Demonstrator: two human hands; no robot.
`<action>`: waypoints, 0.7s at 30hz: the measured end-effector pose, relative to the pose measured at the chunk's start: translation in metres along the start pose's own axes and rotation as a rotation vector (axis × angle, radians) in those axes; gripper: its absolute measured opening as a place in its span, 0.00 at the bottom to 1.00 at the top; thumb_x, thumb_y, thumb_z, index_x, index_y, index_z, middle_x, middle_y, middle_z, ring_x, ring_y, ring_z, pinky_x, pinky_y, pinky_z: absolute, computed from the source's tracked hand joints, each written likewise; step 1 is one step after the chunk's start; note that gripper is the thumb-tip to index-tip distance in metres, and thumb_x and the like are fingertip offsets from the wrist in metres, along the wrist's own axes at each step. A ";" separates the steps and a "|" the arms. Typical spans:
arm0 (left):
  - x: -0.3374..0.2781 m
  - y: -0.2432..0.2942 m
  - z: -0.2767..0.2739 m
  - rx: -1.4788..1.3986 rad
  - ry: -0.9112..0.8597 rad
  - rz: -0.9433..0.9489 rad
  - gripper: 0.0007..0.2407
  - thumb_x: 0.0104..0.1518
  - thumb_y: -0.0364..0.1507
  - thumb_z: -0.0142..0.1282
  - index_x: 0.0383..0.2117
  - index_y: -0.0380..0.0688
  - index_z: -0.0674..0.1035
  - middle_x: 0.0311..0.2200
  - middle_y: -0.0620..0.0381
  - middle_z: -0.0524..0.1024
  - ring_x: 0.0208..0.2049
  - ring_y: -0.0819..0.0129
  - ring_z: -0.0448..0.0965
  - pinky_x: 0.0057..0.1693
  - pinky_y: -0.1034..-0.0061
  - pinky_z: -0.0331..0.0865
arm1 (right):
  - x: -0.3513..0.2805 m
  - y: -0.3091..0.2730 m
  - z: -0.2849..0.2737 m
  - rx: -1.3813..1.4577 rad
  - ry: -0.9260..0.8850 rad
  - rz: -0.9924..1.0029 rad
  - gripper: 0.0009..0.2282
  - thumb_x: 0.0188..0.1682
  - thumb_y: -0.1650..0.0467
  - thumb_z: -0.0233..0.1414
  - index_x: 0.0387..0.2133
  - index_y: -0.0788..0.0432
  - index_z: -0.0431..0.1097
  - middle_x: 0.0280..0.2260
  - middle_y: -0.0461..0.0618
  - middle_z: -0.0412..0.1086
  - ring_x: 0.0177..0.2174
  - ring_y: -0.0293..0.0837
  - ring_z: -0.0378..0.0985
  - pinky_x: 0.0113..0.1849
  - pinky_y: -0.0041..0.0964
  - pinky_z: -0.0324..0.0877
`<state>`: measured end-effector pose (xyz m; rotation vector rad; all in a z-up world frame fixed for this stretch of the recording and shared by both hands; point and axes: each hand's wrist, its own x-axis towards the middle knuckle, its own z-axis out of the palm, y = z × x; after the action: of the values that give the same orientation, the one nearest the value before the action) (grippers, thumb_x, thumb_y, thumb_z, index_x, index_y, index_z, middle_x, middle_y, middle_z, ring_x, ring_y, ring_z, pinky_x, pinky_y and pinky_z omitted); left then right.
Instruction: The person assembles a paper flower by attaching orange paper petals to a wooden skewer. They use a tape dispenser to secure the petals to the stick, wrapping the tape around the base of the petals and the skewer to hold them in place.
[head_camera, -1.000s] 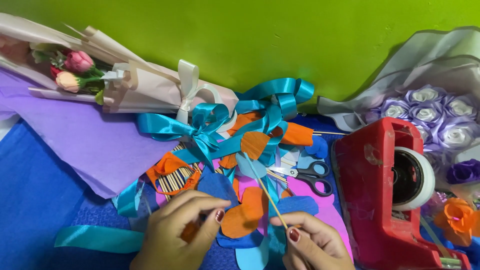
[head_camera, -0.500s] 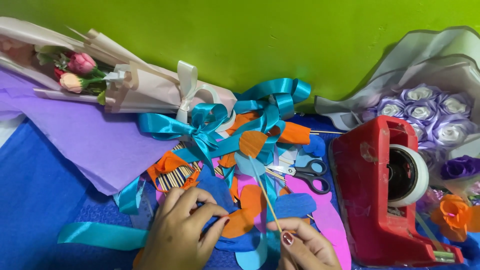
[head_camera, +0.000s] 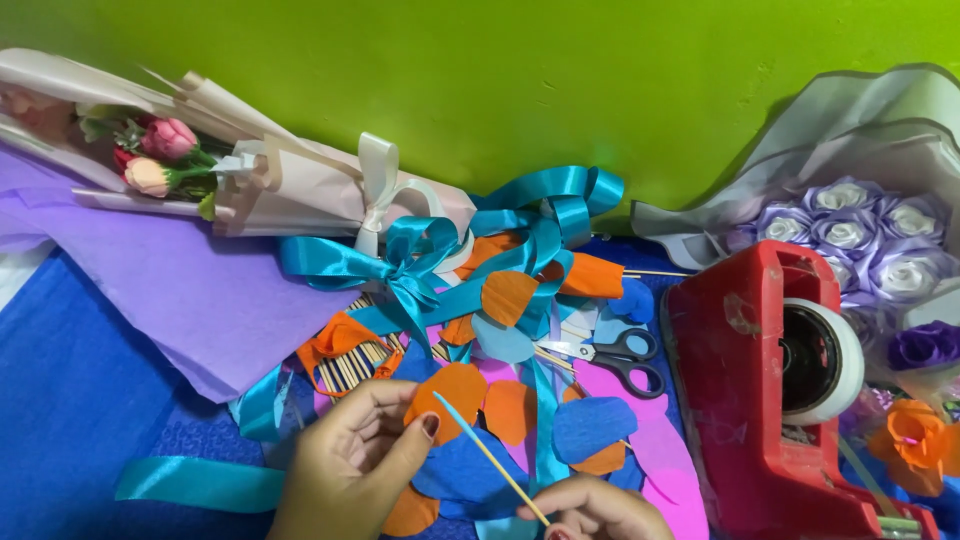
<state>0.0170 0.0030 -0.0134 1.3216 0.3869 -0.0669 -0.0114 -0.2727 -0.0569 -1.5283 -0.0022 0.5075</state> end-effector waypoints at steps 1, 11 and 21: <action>-0.003 0.013 0.002 -0.002 0.027 -0.139 0.09 0.53 0.18 0.62 0.37 0.28 0.90 0.31 0.40 0.92 0.34 0.60 0.89 0.43 0.71 0.82 | 0.005 0.005 -0.008 -0.149 -0.147 -0.161 0.11 0.49 0.79 0.59 0.46 0.72 0.80 0.22 0.46 0.74 0.21 0.34 0.78 0.28 0.25 0.72; 0.004 0.011 -0.008 -0.115 0.075 -0.018 0.07 0.46 0.12 0.65 0.30 0.29 0.83 0.23 0.40 0.85 0.25 0.57 0.85 0.37 0.72 0.75 | -0.014 -0.055 -0.004 -1.161 0.186 -0.338 0.17 0.37 0.62 0.66 0.42 0.30 0.83 0.34 0.24 0.85 0.33 0.23 0.90 0.32 0.24 0.81; 0.001 0.009 -0.011 -0.048 -0.137 0.113 0.10 0.51 0.26 0.66 0.33 0.28 0.91 0.22 0.46 0.88 0.26 0.65 0.86 0.37 0.76 0.79 | -0.021 -0.077 0.026 -1.430 0.448 -0.812 0.17 0.41 0.68 0.60 0.44 0.34 0.77 0.22 0.29 0.71 0.16 0.29 0.71 0.19 0.28 0.67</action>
<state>0.0173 0.0164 -0.0072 1.2809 0.1958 -0.0531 -0.0140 -0.2521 0.0239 -2.7476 -0.7437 -0.6930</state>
